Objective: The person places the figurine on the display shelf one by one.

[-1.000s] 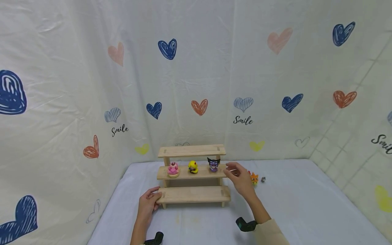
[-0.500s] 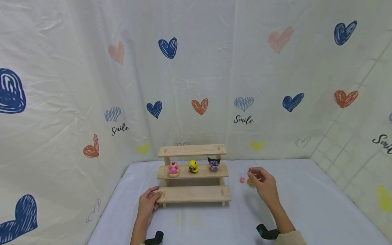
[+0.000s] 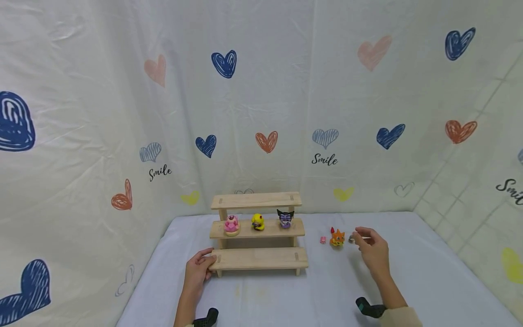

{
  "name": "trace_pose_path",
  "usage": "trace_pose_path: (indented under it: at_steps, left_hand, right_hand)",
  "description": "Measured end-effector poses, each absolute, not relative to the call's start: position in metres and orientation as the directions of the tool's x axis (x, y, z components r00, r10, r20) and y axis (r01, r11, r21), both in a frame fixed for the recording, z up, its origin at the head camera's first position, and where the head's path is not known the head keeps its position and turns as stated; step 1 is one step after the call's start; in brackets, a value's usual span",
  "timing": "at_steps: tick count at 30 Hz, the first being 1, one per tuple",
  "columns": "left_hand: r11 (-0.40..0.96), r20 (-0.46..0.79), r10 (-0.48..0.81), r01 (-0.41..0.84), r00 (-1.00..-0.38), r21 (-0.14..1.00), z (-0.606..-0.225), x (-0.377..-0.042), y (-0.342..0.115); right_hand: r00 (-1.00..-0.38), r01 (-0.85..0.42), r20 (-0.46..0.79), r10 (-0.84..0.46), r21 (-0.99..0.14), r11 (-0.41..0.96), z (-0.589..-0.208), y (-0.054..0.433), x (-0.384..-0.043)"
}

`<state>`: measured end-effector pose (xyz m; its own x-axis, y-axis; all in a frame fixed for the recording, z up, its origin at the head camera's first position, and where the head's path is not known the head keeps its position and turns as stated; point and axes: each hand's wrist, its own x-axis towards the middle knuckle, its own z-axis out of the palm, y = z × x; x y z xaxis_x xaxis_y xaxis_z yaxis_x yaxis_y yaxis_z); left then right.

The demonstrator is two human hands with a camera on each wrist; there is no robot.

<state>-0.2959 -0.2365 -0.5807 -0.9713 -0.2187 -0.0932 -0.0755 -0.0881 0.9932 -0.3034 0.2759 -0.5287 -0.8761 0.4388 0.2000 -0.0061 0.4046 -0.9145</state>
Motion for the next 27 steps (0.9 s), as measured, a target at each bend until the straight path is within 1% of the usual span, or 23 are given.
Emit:
trace_pose_path:
  at_steps: [12, 27]
  left_hand:
    - [-0.097, -0.076, -0.212, -0.057, -0.974, 0.994, -0.578, -0.294, -0.235]
    - [-0.108, -0.091, -0.210, -0.069, -0.973, 0.992, -0.577, -0.294, -0.236]
  right_hand:
    - [-0.869, 0.120, 0.095, 0.485, -0.911, 0.394, -0.549, 0.292, -0.322]
    - [-0.920, 0.203, -0.006, 0.393, -0.864, 0.462, -0.567, 0.301, -0.340]
